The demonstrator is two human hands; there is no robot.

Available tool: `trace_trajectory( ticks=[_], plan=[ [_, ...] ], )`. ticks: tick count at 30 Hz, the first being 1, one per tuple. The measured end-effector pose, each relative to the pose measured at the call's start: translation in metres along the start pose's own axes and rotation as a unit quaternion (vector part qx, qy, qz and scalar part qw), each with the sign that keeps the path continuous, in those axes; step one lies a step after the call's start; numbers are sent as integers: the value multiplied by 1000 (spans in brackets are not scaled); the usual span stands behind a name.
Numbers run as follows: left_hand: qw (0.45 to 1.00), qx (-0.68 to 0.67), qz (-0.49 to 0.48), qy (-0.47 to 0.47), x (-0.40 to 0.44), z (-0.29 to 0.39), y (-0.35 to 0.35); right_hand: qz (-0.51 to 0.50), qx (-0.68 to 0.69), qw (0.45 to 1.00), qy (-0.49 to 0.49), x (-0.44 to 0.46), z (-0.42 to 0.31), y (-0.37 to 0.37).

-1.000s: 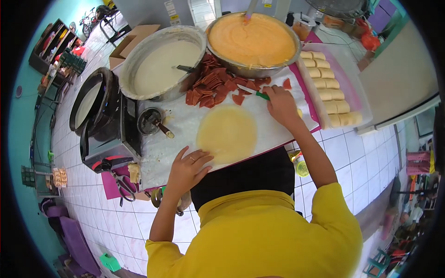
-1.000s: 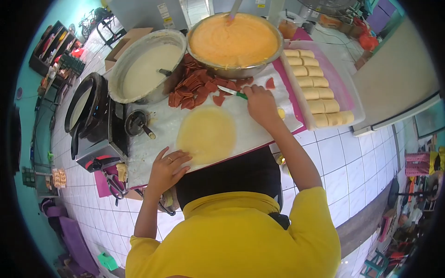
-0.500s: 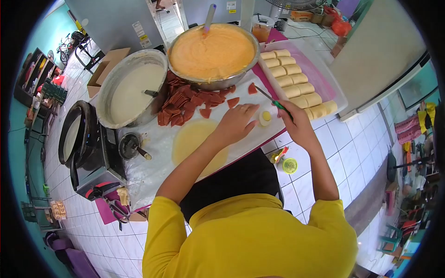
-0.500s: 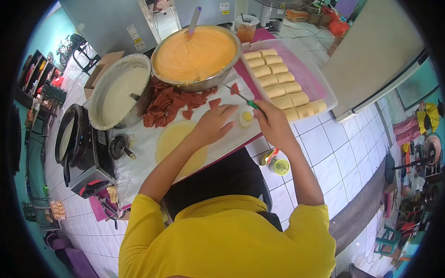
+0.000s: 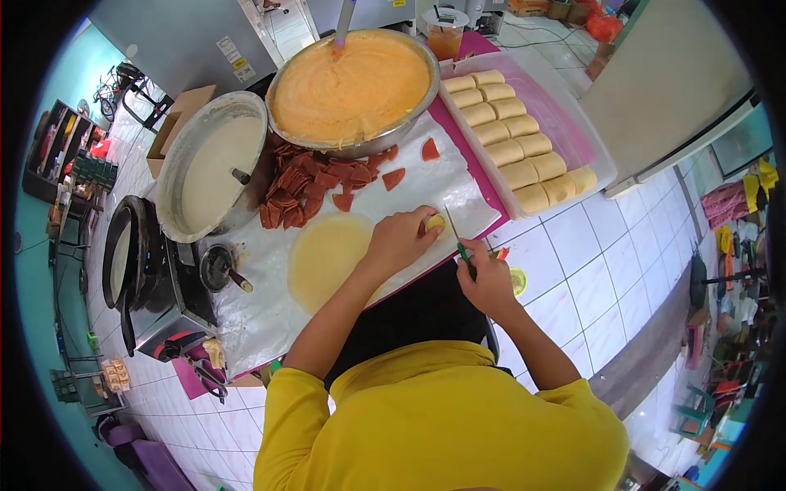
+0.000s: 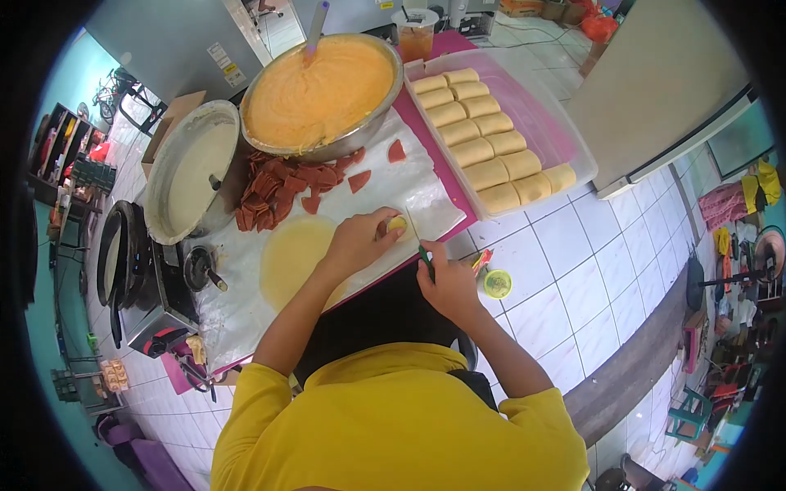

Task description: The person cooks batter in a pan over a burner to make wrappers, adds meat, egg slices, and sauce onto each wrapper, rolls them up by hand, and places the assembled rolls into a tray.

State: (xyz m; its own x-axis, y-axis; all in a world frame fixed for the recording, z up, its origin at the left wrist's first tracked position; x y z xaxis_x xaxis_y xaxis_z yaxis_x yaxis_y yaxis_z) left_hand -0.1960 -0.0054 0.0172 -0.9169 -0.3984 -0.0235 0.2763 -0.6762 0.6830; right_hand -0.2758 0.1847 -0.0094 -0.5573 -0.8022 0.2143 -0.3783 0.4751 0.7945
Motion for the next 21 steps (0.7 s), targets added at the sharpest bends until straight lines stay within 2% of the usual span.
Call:
trace_trajectory(
  ticks=[8, 21],
  plan=[
    [991, -113, 49, 49, -2, -8, -17, 8, -87, 995, 51, 0, -13, 2],
    [992, -103, 44, 60, -4, -5, -15, -24, -123, 991, 35, -6, -17, 1]
  ],
)
Point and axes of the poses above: each hand's wrist, its own x-axis towards the middle knuckle, its own y-axis out of the back of the hand, z = x × y, the point moved 1 cm from there along x, towards the middle knuckle, and after that the axes turned 6 degrees about -x, right-handed, at the moved point
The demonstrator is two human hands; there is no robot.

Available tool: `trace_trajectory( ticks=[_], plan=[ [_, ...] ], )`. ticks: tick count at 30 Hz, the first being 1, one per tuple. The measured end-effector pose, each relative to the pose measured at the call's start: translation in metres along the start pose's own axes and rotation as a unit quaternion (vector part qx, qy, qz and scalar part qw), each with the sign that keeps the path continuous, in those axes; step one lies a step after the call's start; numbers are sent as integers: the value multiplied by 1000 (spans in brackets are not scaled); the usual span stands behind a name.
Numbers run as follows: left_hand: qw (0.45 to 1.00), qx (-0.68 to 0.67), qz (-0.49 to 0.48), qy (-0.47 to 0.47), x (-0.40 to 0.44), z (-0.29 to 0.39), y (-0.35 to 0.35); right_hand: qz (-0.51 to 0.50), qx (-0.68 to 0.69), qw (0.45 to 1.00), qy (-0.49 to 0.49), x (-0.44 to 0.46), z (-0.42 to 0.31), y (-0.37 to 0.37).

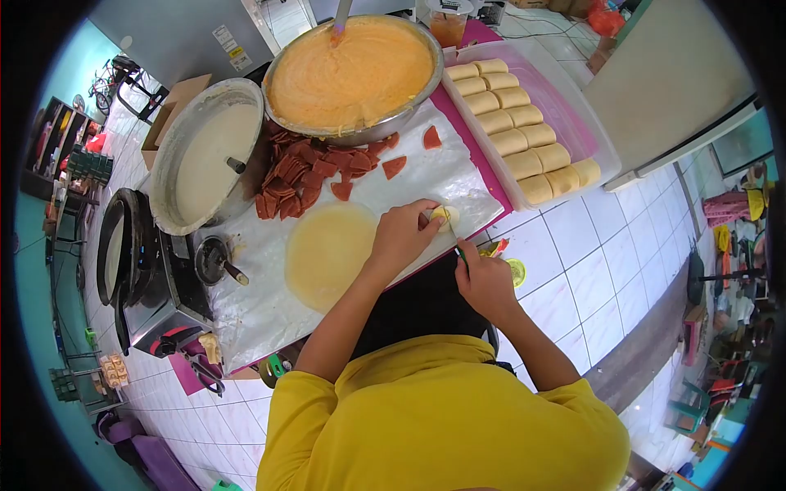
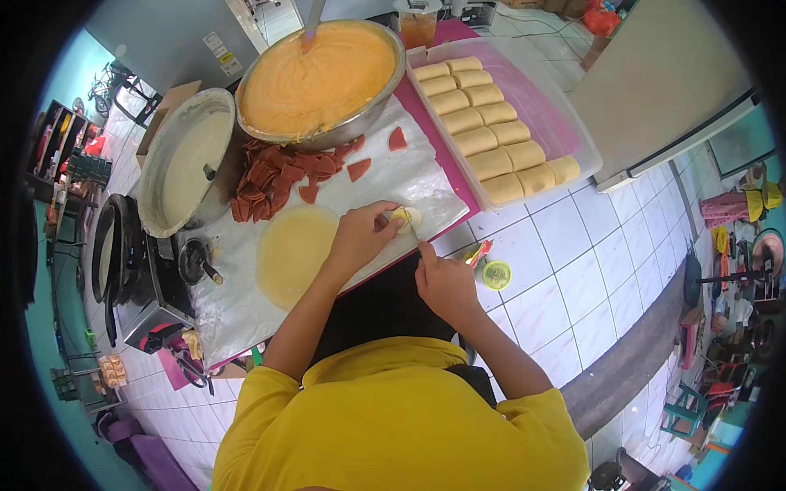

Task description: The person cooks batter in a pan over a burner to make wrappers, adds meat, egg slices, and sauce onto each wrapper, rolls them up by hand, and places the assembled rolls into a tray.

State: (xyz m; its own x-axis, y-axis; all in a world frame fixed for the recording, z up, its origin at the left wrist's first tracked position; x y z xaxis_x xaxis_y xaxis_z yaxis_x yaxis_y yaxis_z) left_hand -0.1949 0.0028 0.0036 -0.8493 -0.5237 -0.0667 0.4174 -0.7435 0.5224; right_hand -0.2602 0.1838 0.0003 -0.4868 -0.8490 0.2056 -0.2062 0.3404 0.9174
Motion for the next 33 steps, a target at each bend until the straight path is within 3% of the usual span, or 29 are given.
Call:
trace_trajectory(
  ticks=[7, 13, 33],
  plan=[
    [1000, -7, 6, -4, -1, -4, 0, 8, 6, 999, -45, 10, 6, -6],
    [999, -20, 3, 25, -2, -3, 2, 30, 83, 996, -13, 16, 1, 3],
    [999, -46, 7, 9, -4, -10, -1, -11, 9, 999, -42, 5, -3, -9]
  ],
)
Point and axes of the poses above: each hand's wrist, its own x-axis towards the middle knuckle, its own y-axis out of the back of the hand, z = x × y, the point moved 1 cm from there along x, towards the middle knuckle, and after that the axes turned 6 degrees about -x, right-handed, at the moved point
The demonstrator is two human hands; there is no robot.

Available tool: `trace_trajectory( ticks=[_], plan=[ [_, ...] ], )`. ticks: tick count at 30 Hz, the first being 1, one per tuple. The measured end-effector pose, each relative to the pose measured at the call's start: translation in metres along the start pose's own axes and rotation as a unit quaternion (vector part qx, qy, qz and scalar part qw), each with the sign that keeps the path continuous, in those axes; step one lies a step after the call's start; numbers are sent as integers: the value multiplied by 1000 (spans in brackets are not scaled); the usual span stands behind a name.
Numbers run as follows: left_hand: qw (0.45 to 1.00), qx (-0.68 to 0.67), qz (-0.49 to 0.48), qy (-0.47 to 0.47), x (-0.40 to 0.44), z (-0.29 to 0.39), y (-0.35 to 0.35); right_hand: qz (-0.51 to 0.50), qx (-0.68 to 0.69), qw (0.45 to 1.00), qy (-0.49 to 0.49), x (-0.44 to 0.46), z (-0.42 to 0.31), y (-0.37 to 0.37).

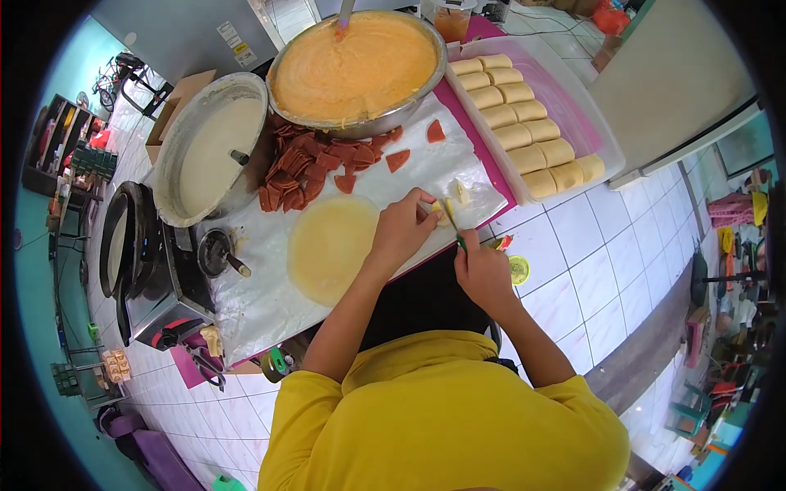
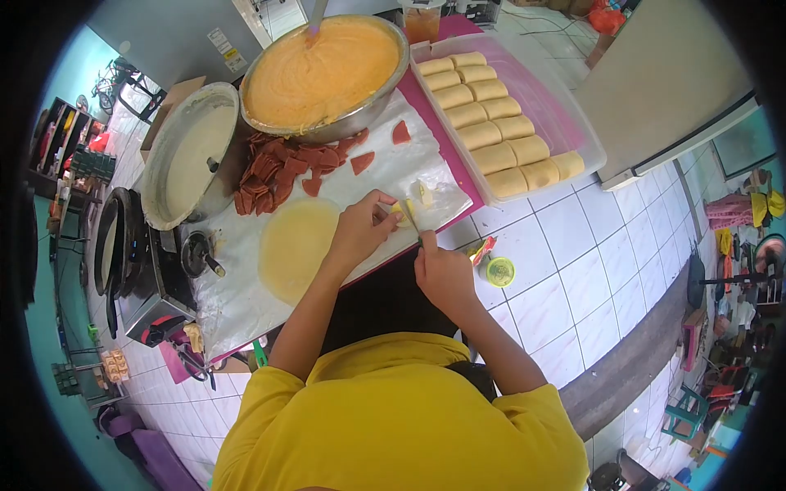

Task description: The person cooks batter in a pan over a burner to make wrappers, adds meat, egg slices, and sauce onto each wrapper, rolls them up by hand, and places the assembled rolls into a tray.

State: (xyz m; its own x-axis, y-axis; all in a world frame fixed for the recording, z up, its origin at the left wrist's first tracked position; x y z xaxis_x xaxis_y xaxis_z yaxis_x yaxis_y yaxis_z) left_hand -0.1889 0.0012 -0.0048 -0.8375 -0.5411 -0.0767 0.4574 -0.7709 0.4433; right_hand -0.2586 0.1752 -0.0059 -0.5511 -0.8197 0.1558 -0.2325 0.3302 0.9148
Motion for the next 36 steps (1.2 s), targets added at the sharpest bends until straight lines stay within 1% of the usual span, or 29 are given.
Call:
trace_trajectory(
  ticks=[4, 7, 8, 10, 13, 17, 19, 20, 25, 28, 29, 30, 31, 32, 34, 36],
  plan=[
    [1000, -21, 4, 17, -5, 0, 3, 24, 44, 998, -28, 7, 10, -2],
    [997, -54, -4, 54, -7, 5, 7, 40, 109, 993, 6, 6, 3, 2],
    [995, -68, -8, 69, -7, 5, 7, 33, 112, 993, 5, 5, 0, 3],
    [995, -76, -12, 63, -6, 4, 7, 19, 120, 993, 5, 3, -6, 4],
    [995, -78, -14, 61, -6, 4, 6, 30, 123, 992, 10, 2, -8, 0],
    [995, -80, -17, 62, -5, 3, 7, 26, 113, 993, 15, 0, -8, 0],
    [992, -107, -12, 61, -6, -1, 5, 29, 101, 994, 18, -2, -10, -1],
    [991, -121, -9, 61, -6, -3, 4, 24, 82, 996, 16, -3, -11, -2],
    [994, -101, -4, 48, -7, -3, 4, -20, 2, 1000, -2, -5, -21, 6],
    [995, -99, 5, 33, -9, -2, 4, 29, 78, 996, 29, -4, -8, -4],
    [995, -101, 10, 28, -10, -2, 4, -23, 196, 980, -26, -4, -2, -6],
    [994, -103, 0, 37, -11, -2, 6, -75, 311, 944, -81, -6, 2, -8],
    [993, -106, -9, 46, -12, -1, 10, -126, 419, 889, -134, -7, 4, -10],
    [992, -108, -19, 57, -16, 0, 14, -125, 459, 869, -135, -7, 3, -11],
    [989, -143, -9, 49, -28, 6, 25, -123, 538, 822, -138, -9, -3, -13],
    [980, -193, 10, 41, -42, 4, 35, -123, 502, 851, -93, -7, -13, -11]
  ],
)
Point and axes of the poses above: each hand's wrist, its own x-axis towards the middle knuckle, its own y-axis out of the back of the hand, z = x × y, the point moved 1 cm from there along x, towards the middle knuckle, and after that the axes turned 6 degrees about -x, right-handed, at the moved point
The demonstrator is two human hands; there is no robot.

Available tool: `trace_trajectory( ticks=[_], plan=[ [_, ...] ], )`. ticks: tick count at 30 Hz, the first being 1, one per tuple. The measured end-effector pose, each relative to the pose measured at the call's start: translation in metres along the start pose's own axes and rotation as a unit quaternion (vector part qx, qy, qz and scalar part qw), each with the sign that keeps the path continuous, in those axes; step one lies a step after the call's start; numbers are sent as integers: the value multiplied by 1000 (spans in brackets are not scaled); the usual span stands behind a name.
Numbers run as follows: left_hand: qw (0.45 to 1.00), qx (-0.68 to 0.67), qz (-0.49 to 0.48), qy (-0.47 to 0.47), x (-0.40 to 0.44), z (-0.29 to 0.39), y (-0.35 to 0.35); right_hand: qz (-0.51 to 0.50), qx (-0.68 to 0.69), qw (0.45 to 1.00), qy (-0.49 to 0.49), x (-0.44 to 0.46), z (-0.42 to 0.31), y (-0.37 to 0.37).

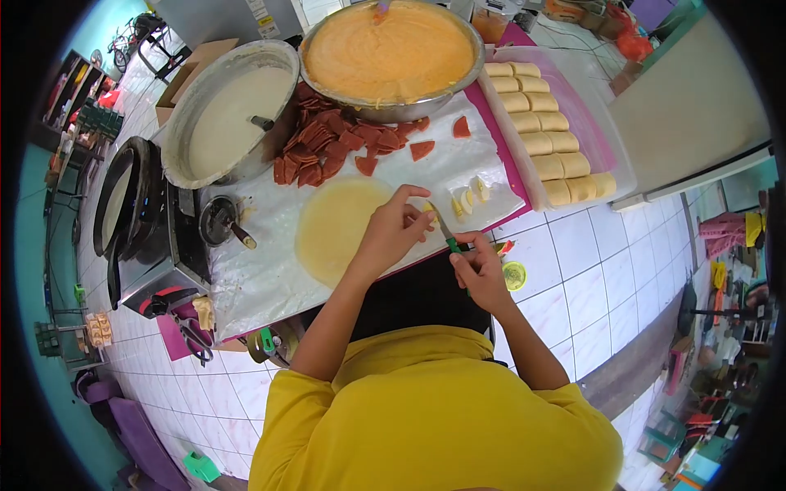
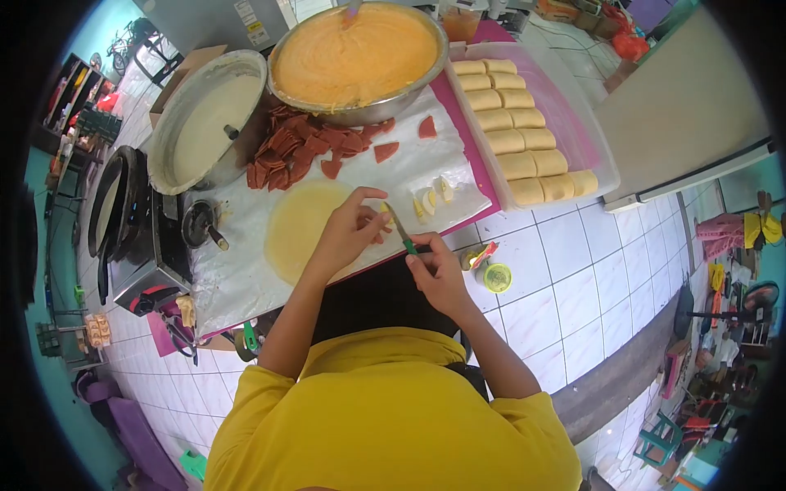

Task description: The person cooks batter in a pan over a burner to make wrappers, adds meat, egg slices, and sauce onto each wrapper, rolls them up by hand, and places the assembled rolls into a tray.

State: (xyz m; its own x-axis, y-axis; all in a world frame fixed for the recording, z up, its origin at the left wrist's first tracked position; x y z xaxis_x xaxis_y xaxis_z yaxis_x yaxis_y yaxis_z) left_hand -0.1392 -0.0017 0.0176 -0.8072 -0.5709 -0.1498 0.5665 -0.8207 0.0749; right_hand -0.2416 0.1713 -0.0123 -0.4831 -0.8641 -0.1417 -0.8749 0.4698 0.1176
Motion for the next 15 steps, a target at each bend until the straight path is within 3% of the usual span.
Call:
trace_trajectory(
  ticks=[4, 8, 11, 14, 15],
  plan=[
    [994, -101, 43, 9, -44, -15, 28, -34, -227, 968, 103, 10, -34, -16],
    [977, -121, 157, 80, -89, -23, 47, 36, -434, 879, 193, 36, -38, -30],
    [970, -104, 211, 60, -108, -17, 51, 106, -500, 830, 224, 52, -38, -34],
    [976, 69, 187, 88, -113, -9, 59, 142, -501, 806, 281, 64, -44, -28],
    [968, 163, 190, 25, -113, -7, 62, 149, -495, 801, 302, 68, -47, -24]
  ],
)
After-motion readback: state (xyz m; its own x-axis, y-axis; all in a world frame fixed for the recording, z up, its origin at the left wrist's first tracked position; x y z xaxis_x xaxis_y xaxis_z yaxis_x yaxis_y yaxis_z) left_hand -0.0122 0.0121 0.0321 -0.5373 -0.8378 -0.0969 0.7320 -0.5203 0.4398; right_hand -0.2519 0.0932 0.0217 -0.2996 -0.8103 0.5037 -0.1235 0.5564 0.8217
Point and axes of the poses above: each hand's wrist, its own x-axis towards the middle knuckle, its own y-axis out of the back of the hand, z = x × y, the point moved 1 cm from there along x, towards the middle knuckle, and after that the axes turned 6 degrees about -x, right-handed, at the moved point
